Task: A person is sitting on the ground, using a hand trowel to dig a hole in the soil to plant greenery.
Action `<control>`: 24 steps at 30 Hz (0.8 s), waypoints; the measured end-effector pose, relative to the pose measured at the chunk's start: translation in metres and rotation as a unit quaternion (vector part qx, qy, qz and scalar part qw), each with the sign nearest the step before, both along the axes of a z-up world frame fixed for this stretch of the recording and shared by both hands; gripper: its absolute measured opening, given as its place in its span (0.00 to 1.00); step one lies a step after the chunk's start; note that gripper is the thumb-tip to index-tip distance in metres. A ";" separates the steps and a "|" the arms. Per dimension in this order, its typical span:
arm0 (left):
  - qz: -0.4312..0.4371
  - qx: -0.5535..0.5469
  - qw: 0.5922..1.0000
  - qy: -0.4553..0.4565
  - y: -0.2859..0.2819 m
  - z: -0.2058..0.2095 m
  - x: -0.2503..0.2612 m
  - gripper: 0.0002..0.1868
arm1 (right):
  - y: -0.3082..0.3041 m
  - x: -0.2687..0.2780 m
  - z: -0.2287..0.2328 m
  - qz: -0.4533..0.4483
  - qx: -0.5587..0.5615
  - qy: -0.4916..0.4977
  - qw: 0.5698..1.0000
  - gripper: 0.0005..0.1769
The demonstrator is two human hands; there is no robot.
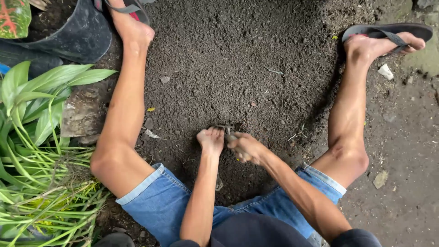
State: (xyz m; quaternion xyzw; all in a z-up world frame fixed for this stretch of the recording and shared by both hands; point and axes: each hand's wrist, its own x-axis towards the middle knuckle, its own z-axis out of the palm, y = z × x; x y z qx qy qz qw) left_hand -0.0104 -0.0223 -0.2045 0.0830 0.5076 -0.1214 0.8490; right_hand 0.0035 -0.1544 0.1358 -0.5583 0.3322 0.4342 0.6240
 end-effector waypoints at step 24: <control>0.005 -0.016 1.000 0.010 0.010 0.162 0.040 0.15 | -0.025 0.061 -0.037 0.042 -0.024 0.014 0.999 0.17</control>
